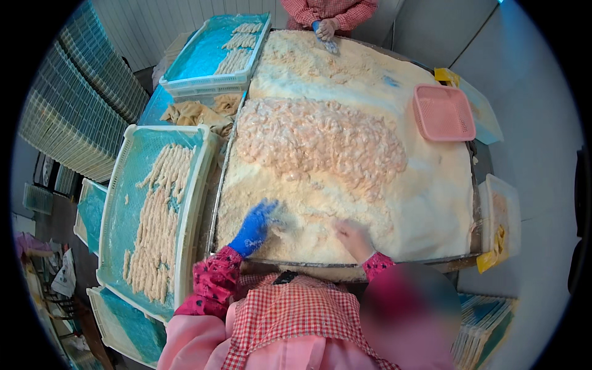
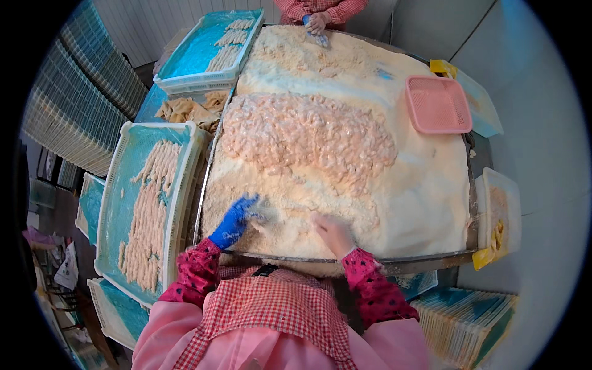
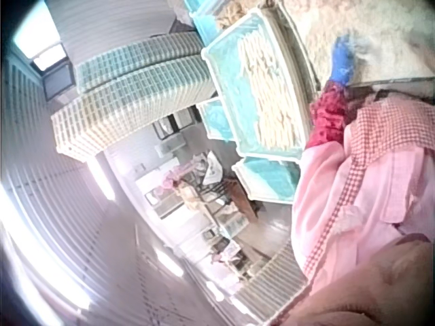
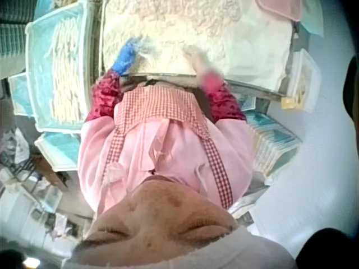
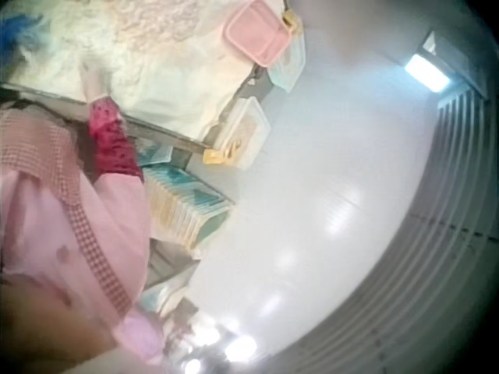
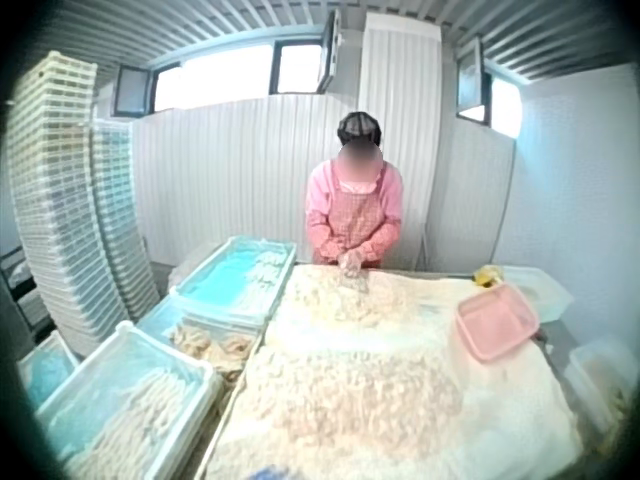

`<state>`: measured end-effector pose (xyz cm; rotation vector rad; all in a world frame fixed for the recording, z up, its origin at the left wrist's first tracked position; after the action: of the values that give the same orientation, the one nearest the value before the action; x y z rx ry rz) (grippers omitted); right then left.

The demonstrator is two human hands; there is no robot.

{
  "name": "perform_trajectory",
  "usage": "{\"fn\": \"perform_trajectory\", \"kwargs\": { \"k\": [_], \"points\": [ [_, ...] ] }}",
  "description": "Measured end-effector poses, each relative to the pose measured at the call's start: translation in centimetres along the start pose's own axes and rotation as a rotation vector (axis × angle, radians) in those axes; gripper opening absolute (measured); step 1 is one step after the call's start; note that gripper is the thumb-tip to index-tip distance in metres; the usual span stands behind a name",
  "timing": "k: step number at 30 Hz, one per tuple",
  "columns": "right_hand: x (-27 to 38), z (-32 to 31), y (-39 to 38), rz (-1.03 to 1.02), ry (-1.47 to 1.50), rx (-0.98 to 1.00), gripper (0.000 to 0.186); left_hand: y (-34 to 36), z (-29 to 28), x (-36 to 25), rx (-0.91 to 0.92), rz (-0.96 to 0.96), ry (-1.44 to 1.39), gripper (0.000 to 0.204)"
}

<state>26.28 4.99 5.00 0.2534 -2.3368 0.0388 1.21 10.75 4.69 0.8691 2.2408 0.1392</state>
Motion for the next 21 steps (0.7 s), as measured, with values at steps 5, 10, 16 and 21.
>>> {"fn": "perform_trajectory", "kwargs": {
  "k": [5,10,16,21],
  "points": [
    [2.9,1.3,0.5,-0.135,0.007,-0.064,0.028,-1.4,0.8,1.4,0.236,-0.735,-0.181,0.04],
    [-0.5,2.2,-0.2,0.214,0.253,-0.043,0.024,-1.7,5.6,0.2,0.025,-0.508,-0.318,0.038],
    [0.3,4.4,1.3,0.582,1.268,-0.135,0.029,-2.4,8.0,0.4,-0.267,-0.76,-2.224,0.032],
    [8.8,4.3,4.1,0.056,0.503,-0.184,0.037,-1.2,7.6,-0.5,-0.362,-0.611,-1.848,0.045]
  ]
}}
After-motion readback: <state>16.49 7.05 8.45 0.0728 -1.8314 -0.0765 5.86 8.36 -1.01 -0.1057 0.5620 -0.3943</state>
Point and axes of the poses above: each hand's wrist, its own y-axis towards the middle knuckle, its own z-axis out of the palm, x = y × z, the point moved 7 cm from there along y, towards the middle knuckle, and after that the axes turned 5 degrees about y, right-handed, at the moved point
